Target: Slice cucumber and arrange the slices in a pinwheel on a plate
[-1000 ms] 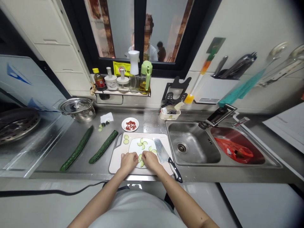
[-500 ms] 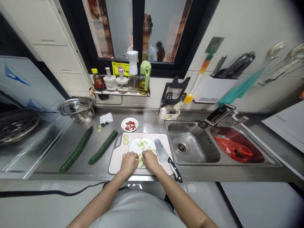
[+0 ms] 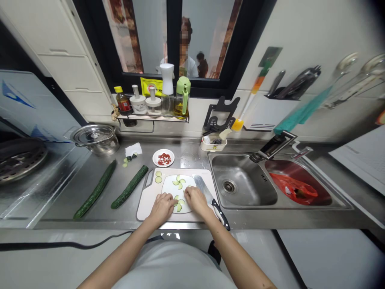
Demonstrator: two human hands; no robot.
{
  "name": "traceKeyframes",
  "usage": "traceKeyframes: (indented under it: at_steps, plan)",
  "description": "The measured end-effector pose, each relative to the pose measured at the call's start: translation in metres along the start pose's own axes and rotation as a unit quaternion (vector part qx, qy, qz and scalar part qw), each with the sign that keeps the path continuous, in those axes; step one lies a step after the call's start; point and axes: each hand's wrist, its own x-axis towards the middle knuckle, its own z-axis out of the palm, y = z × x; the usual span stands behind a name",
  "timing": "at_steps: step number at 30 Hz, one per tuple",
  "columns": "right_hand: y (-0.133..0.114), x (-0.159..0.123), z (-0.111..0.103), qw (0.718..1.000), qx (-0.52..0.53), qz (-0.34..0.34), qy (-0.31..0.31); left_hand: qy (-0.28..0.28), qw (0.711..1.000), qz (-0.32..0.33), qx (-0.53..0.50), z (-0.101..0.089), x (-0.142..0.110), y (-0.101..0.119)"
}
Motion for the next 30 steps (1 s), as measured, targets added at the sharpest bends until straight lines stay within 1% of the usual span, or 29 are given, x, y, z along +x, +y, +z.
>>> traceKeyframes:
  at_steps: [4,7,12,17,23,26,28,30]
  plan:
    - [-0.002,-0.007,0.019,0.999,-0.024,-0.011,-0.026,-0.011,1.000,0.013,0.020,0.004,0.000,-0.001]
    - [-0.003,-0.009,0.026,0.999,-0.035,-0.013,-0.032,-0.022,0.999,0.014,0.032,0.005,0.001,-0.002]
    - [-0.003,-0.009,0.030,0.998,-0.055,-0.020,-0.035,-0.040,0.998,0.014,0.047,0.003,0.001,0.000]
    - [-0.003,-0.006,0.032,0.997,-0.067,-0.021,-0.035,-0.043,0.997,0.020,0.056,0.001,0.001,0.001]
    - [-0.004,-0.004,0.032,0.997,-0.064,-0.015,-0.043,-0.049,0.998,0.016,0.043,-0.001,0.002,0.003]
    - [-0.003,-0.004,0.030,0.999,-0.044,-0.007,-0.028,-0.034,0.999,-0.009,-0.002,-0.003,0.005,0.002]
    - [-0.001,-0.004,0.028,1.000,-0.024,-0.003,-0.010,-0.007,0.998,-0.046,-0.044,-0.003,0.009,-0.002]
    - [0.002,-0.004,0.027,1.000,0.000,-0.001,0.011,0.029,0.992,-0.097,-0.080,-0.003,0.015,-0.010]
